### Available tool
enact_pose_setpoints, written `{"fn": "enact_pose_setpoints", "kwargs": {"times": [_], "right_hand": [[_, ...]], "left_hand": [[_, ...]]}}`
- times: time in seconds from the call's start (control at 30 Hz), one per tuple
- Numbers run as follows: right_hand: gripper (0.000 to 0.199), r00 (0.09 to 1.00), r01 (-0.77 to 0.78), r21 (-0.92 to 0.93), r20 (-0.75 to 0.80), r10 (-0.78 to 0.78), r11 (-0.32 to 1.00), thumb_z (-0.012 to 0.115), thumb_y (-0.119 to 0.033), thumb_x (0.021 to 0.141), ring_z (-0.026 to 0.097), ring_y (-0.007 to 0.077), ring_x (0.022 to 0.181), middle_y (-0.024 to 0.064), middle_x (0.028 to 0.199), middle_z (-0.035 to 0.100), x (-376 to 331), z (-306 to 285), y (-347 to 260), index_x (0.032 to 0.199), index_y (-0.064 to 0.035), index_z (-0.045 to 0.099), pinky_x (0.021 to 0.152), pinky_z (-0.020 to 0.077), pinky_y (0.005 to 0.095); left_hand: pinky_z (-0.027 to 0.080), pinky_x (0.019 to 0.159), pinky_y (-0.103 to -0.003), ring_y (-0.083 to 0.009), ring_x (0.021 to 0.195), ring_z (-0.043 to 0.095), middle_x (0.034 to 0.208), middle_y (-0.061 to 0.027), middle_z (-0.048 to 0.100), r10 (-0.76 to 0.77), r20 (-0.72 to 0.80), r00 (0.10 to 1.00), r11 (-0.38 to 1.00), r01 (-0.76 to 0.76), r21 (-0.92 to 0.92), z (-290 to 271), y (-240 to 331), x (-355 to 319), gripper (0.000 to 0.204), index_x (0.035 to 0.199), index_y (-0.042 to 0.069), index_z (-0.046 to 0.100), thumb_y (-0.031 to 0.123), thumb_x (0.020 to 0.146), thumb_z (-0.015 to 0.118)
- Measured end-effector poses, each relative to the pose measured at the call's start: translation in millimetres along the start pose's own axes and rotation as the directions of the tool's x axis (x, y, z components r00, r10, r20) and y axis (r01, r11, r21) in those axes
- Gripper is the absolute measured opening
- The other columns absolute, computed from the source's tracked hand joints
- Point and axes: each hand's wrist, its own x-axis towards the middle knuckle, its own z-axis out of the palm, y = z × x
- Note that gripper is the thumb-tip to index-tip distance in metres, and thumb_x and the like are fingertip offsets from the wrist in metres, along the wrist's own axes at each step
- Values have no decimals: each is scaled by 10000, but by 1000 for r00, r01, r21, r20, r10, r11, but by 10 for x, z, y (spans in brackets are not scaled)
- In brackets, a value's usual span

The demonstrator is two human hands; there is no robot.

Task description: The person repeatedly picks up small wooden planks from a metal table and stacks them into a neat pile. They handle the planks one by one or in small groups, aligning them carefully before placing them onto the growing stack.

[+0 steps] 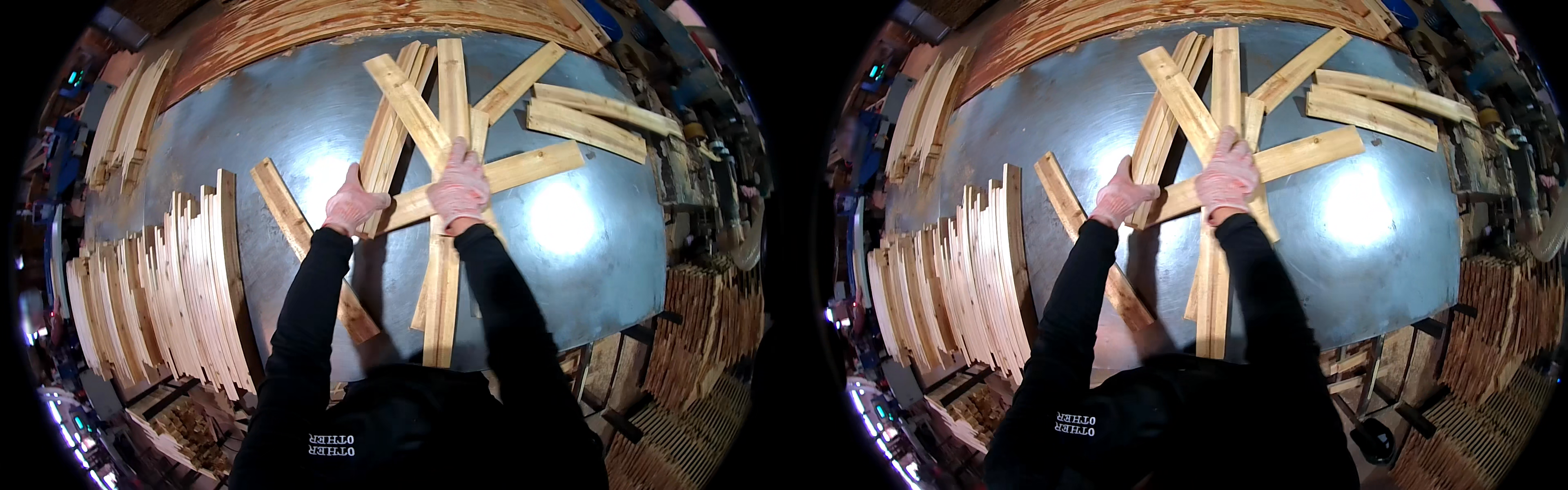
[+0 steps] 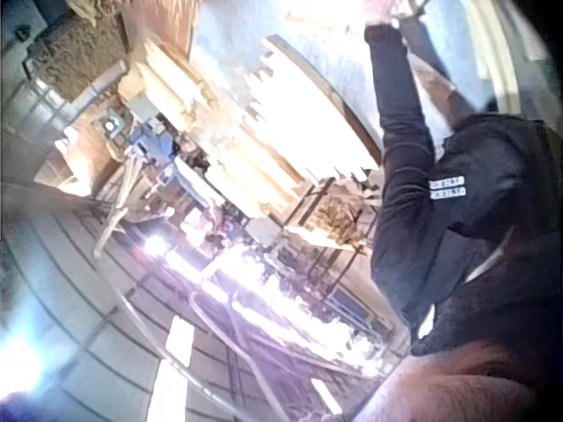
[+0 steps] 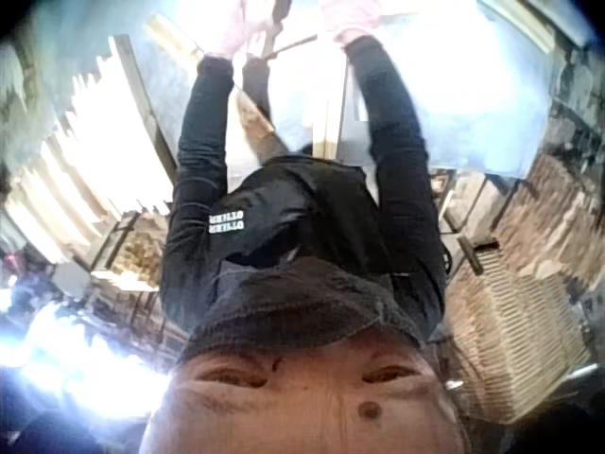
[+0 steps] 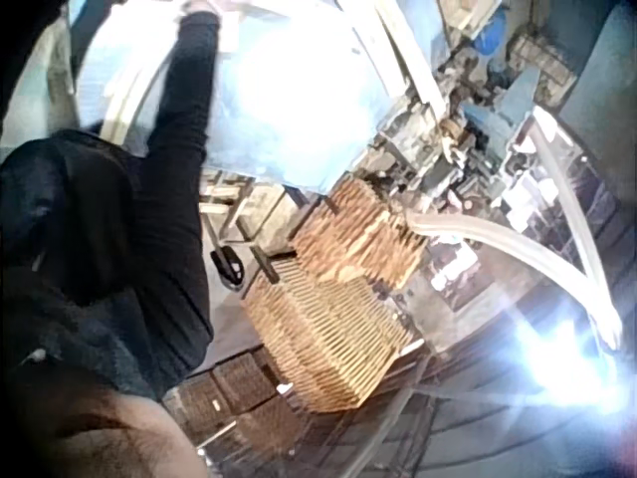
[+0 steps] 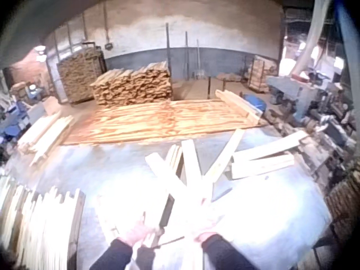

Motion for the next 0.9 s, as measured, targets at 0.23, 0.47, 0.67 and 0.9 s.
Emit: {"fn": "enact_pose_setpoints", "kwargs": {"times": [0.23,0.47,0.67,0.9], "right_hand": [[1033,755,650,-48,157,-637,758,810,-243,698,494,377,1329,233,1433,507,933,-404,1306,1561,-34,284,1148,359,450],[1317,629,748,-222,540,-560,626,917,-322,559,403,383,1403,209,1424,509,960,-539,907,1595,-41,154,1235,211,451],[1184,737,450,9,561,-377,893,867,-338,653,594,417,1167,242,1319,569,648,-609,968,1603,-140,190,1013,494,446],[813,586,-394,774,626,-514,495,768,-398,872,620,245,1135,161,1249,608,-233,-459,176,1479,-3,400,947,535,379]], "left_hand": [[618,792,-443,-322,1001,699,1137,-253,653,223,336,915,124,316,-941,8,-1189,-1156,801,1330,-68,506,487,829,793],[604,868,-470,-363,1032,692,1160,-270,643,52,345,937,-220,348,-911,193,-1585,-2321,860,1389,-78,448,426,802,825],[576,897,-396,-304,1047,695,1230,-214,649,-231,-18,973,363,69,-929,320,-1845,-2713,849,1451,-30,424,452,844,769],[541,862,-318,-164,923,637,1061,-104,646,-264,-244,933,546,-64,-835,739,-2087,-2387,790,1563,46,269,124,909,705]]}}
